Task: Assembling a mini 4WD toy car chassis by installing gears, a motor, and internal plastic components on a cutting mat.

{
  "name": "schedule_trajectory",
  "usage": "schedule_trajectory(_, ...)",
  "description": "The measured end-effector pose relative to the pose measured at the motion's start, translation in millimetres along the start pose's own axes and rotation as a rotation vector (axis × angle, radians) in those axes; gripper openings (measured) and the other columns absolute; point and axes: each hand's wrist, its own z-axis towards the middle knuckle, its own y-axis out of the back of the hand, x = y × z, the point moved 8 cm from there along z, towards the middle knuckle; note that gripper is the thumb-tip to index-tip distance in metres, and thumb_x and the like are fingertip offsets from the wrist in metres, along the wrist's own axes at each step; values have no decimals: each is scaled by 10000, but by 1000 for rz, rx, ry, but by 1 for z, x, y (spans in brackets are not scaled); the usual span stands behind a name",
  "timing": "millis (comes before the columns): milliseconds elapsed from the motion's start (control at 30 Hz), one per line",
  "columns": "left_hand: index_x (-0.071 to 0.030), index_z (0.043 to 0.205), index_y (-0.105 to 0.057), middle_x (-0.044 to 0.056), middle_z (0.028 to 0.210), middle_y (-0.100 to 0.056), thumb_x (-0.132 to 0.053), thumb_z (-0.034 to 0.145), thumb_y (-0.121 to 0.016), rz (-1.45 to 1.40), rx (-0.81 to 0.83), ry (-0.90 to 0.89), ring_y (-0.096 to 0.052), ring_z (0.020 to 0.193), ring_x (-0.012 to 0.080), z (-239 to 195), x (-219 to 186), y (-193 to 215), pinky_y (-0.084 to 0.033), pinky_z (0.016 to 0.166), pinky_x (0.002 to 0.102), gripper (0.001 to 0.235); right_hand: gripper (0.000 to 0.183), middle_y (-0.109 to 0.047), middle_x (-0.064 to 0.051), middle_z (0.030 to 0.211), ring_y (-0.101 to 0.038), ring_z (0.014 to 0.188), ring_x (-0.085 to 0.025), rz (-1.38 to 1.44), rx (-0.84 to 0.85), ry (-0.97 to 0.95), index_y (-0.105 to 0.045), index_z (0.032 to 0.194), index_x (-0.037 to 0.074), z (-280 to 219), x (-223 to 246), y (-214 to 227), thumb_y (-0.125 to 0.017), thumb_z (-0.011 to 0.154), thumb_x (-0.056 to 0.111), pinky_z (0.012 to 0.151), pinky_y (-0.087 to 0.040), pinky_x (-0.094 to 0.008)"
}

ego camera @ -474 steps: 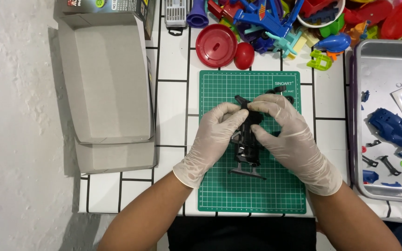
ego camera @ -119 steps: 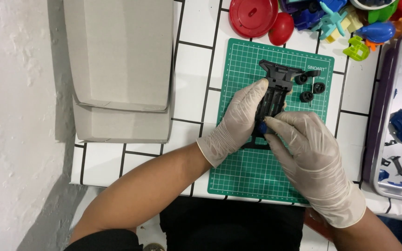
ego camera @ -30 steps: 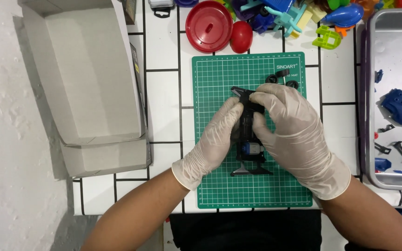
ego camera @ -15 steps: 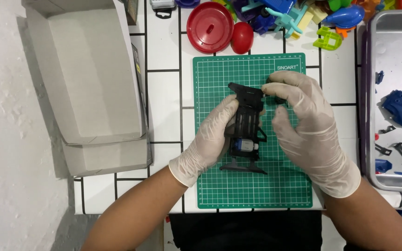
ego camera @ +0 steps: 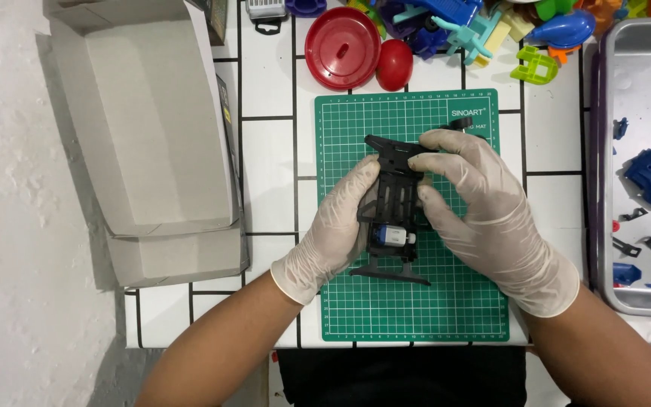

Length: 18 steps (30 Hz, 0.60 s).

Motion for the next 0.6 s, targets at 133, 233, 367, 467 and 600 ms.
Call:
schedule_trajectory(133, -42, 1330, -602, 121, 1161, -703, -287, 1063, -512, -4, 22, 56, -698, 1042, 231, 1, 1, 0, -577, 927, 351, 374, 253, -619, -254, 1292, -624, 1184, -416, -18, -15, 0, -585, 1258, -10, 0, -2, 1, -578, 1008, -41, 1053, -517, -525)
schedule_trajectory(233, -62, 1239, -637, 110, 1098, -716, -196, 1014, -574, 13, -36, 54, -708, 981, 218, 1, 3, 8, -588, 904, 345, 269, 224, -627, -248, 1267, -636, 1168, -406, 13, -22, 5, -601, 1237, -13, 0, -3, 1, -541, 1023, -42, 1049, -519, -513)
schedule_trajectory(367, -6, 1381, -538, 229, 1153, -707, -252, 1019, -547, 35, 31, 77, -729, 970, 288, -1, -6, -7, -602, 906, 393, 438, 142, -642, -251, 1207, -643, 1166, -395, 57, -151, -34, -621, 1160, -44, -1, -11, 11, -511, 1070, -39, 1054, -535, -488)
schedule_trajectory(467, 3, 1413, -509, 272, 1250, -685, -299, 1027, -525, 94, 45, 41, -721, 1025, 303, -1, -9, -12, -595, 942, 406, 490, 165, -637, -212, 1120, -636, 1084, -340, 118, -237, -118, -613, 1102, -48, -9, -30, 16, -448, 1099, -30, 986, -538, -439)
schedule_trajectory(600, -59, 1286, -615, 211, 1101, -739, -155, 1020, -501, 105, -35, -122, -753, 1001, 297, 0, -10, -7, -641, 845, 400, 305, 243, -615, -93, 759, -587, 730, -180, 259, -309, -345, -650, 894, 14, -21, -66, 8, -512, 1094, 3, 697, -526, -336)
